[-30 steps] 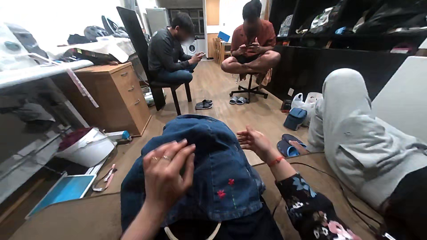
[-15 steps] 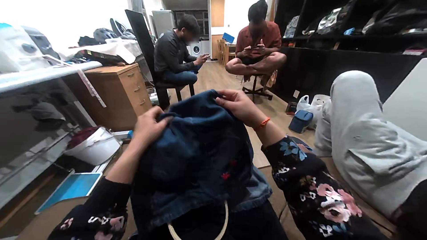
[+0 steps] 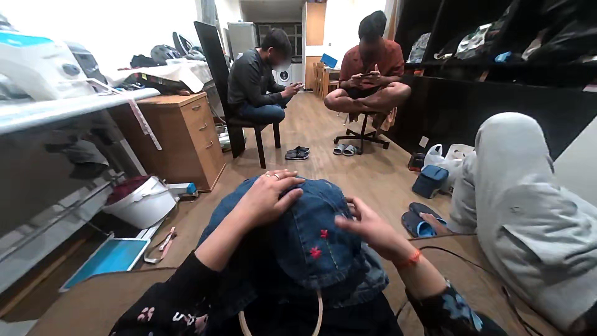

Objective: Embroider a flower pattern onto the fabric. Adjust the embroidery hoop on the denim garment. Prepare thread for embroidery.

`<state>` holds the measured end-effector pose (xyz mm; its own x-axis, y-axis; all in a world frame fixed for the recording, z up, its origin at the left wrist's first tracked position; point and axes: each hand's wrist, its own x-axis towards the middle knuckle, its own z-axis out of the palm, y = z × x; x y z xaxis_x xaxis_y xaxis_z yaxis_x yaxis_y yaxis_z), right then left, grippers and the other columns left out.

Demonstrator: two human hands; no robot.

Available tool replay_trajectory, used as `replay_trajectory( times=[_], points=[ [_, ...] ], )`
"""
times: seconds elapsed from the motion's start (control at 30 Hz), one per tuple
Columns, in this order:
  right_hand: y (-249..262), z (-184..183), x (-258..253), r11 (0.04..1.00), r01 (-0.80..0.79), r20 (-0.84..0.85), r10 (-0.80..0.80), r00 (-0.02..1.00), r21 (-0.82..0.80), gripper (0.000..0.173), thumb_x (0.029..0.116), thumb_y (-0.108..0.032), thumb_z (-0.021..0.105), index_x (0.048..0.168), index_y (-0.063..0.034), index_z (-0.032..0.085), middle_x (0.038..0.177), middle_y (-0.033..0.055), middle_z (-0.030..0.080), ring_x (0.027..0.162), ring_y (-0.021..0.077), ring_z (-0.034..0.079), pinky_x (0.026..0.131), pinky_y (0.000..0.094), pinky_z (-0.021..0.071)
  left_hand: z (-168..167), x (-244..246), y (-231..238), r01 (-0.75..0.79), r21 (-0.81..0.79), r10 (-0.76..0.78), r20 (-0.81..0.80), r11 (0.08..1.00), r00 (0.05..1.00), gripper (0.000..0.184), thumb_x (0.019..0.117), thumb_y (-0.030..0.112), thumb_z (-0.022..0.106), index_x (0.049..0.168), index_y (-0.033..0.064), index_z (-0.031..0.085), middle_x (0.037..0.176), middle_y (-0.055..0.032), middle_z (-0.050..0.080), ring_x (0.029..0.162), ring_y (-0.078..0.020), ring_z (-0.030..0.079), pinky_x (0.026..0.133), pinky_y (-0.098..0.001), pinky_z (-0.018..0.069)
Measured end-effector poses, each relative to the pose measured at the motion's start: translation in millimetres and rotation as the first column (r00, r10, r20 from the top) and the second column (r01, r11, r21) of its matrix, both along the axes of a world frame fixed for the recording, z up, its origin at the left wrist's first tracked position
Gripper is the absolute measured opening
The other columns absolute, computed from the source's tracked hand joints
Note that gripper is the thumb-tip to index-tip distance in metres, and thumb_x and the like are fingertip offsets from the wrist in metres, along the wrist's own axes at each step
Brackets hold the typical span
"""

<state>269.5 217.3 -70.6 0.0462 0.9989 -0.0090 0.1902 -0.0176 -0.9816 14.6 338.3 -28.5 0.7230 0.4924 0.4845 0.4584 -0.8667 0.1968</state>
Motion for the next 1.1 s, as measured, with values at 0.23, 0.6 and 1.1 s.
replay_trajectory(
  times=[0.23, 0.6, 1.1],
  points=[
    [-77.4, -46.3, 11.4, 0.988, 0.057, 0.020, -0.061, 0.998, 0.146, 0.067, 0.0911, -0.016, 0.067, 0.150, -0.0059, 0.037, 0.113, 0.0069, 0.075, 0.095, 0.0167, 0.075, 0.083, 0.0361, 0.0641, -33.2, 19.6, -52.3, -0.310, -0.069, 0.256, -0.410, 0.948, 0.875, 0.122, 0.0715, 0.095, 0.050, 0.167, 0.0265, 0.016, 0.173, -0.0091, 0.013, 0.157, -0.0394, 0.013, 0.119, -0.0712, 0.0160],
    [-114.7, -72.5, 55.2, 0.993, 0.001, 0.586, -0.072, 0.807, 0.121, 0.054, 0.0903, -0.012, 0.074, 0.141, -0.0024, 0.057, 0.104, 0.0172, 0.072, 0.082, 0.0312, 0.071, 0.073, 0.0486, 0.0596, -118.3, -32.1, -102.3, -0.299, 0.287, 0.348, -0.138, 0.910, 0.927, 0.141, 0.0570, 0.096, 0.055, 0.160, 0.0034, 0.032, 0.165, -0.0243, 0.030, 0.152, -0.0456, 0.028, 0.114, -0.0759, 0.0205],
    [-131.0, -47.2, 6.3, 0.935, -0.341, 0.400, 0.351, 0.847, -0.098, 0.029, 0.1034, -0.024, 0.059, 0.110, 0.0012, 0.073, 0.086, 0.0137, 0.074, 0.071, 0.0231, 0.072, 0.068, 0.0437, 0.0600, -154.8, -63.8, -185.5, -0.198, 0.025, 0.196, 0.061, 0.980, 0.979, 0.042, 0.0886, 0.045, 0.076, 0.119, 0.0157, 0.069, 0.121, -0.0131, 0.069, 0.114, -0.0330, 0.062, 0.101, -0.0492, 0.0455]
  ],
)
